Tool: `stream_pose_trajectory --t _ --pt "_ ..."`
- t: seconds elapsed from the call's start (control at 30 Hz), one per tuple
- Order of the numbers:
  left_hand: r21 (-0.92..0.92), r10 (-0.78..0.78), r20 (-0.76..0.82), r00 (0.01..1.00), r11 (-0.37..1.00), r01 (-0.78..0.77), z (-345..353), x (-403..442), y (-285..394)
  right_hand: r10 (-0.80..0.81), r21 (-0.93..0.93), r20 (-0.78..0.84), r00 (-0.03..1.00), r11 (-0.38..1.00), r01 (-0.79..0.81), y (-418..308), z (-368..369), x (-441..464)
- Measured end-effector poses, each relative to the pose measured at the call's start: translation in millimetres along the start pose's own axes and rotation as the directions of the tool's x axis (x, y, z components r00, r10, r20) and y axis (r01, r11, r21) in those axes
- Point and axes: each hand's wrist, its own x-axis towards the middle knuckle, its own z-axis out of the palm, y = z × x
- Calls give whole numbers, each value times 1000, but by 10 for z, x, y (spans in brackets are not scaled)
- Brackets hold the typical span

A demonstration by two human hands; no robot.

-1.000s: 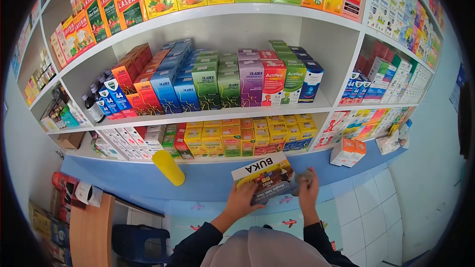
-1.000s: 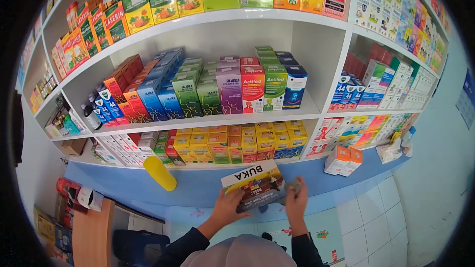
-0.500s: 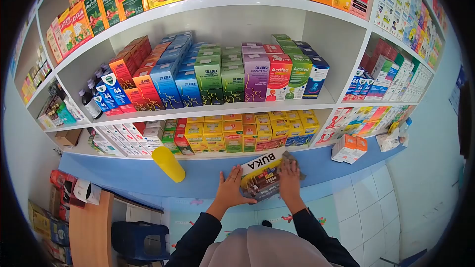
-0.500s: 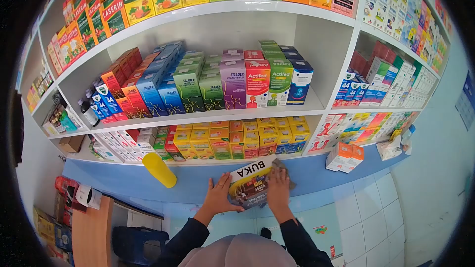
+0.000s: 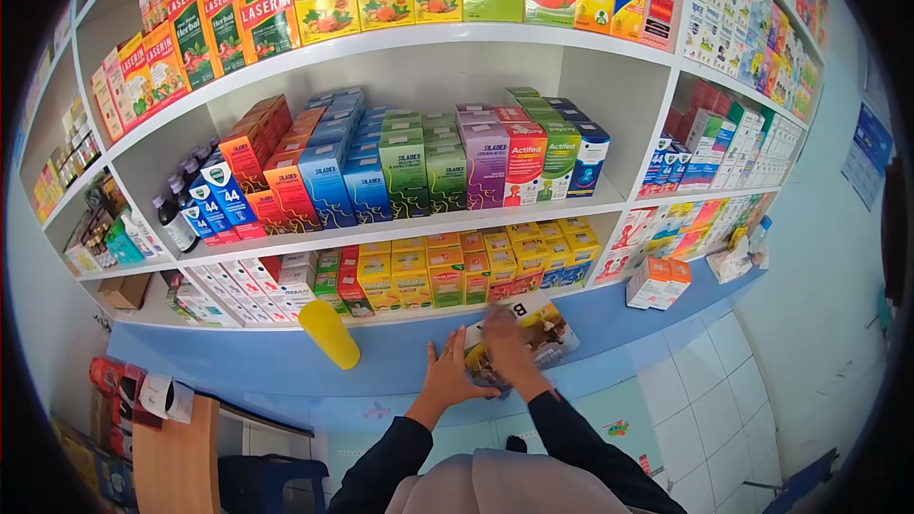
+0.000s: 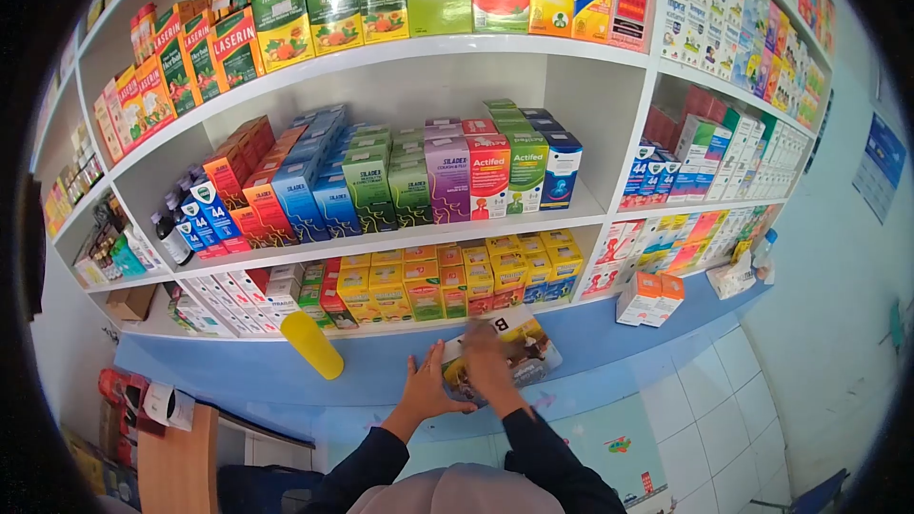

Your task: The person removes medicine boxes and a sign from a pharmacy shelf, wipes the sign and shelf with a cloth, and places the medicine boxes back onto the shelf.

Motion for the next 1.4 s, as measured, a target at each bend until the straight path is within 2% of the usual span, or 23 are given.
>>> stream_pose_trajectory --t 0.03,0.1,0.13,0.23,0.3,0.33,0.4,0.43,0.47,0.53,0.63,0.73,0.8,0.83,0.9,1.03,1.1,1.13,1.2,1.27,1.3,1.37,1.4 --pt "-23 14 -9 1000 1000 -14 33 7 -44 10 1 -3 1000 1000 -10 -110 134 -21" --pt "-49 32 -15 999 998 -33 37 9 -40 -188 95 -344 920 968 233 -233 492 -120" --pt "-53 7 -10 1000 999 -8 -3 -3 5 -182 95 -344 921 969 227 -125 450 -98" --pt "-39 -25 3 1000 999 25 -67 -21 58 -26 91 -295 955 994 55 410 308 -60" --pt "-29 -34 0 999 999 34 -68 -16 61 189 -93 -571 799 952 -292 658 341 -18" --pt "-25 -25 -2 1000 999 25 -51 -10 44 189 -95 -574 797 951 -293 527 217 -8" --pt "-20 -7 -2 1000 1000 7 -23 8 4 179 -46 -148 973 981 -187 117 85 53" --pt "-35 19 -13 1000 999 -19 -11 11 -25 30 -44 -135 990 998 -36 1 299 90" --pt "-51 42 -23 999 998 -44 3 12 -32 33 -45 -135 990 998 -40 -84 413 59" --pt "-56 29 -25 999 998 -31 -42 1 27 -169 -4 -507 845 981 194 -253 384 -4" --pt "-60 -20 -11 1000 998 20 -54 1 40 83 53 -78 993 995 -79 372 234 -12" --pt "-52 -71 14 997 996 72 -71 22 61 223 98 -59 973 971 -216 888 5 -211" --pt "-45 -92 29 995 995 93 -59 23 62 259 62 -239 936 966 -251 1023 23 -395" --pt "-53 -87 23 996 995 88 -40 29 49 257 60 -237 937 967 -249 1007 -38 -493" --pt "-62 -84 10 996 995 84 -32 42 46 155 54 -134 979 987 -149 934 -209 -740" --pt "-43 -80 -5 997 996 80 -28 34 51 162 190 -97 982 972 -141 825 -358 -1177" --pt "-38 -82 -13 997 996 81 -40 39 56 290 178 9 957 942 -286 806 -422 -1257" --pt "-29 -67 -13 998 997 67 -51 39 63 284 179 9 959 943 -281 703 -544 -1181" --pt "-11 -56 2 998 998 56 -51 -7 52 183 238 -222 958 963 -129 387 -695 -899" --pt "21 27 -56 998 999 -26 -17 -7 9 35 237 -335 941 970 49 287 -349 -551" --pt "25 25 -52 998 999 -24 -10 4 -54 12 283 -268 963 957 67 249 -53 -338" --pt "-316 -3 -27 1000 949 -5 -30 59 -215 -19 329 -204 979 940 87 45 239 -181" --pt "-314 -6 -28 1000 949 -4 -38 82 -243 -88 252 -247 965 956 152 -90 286 -184"
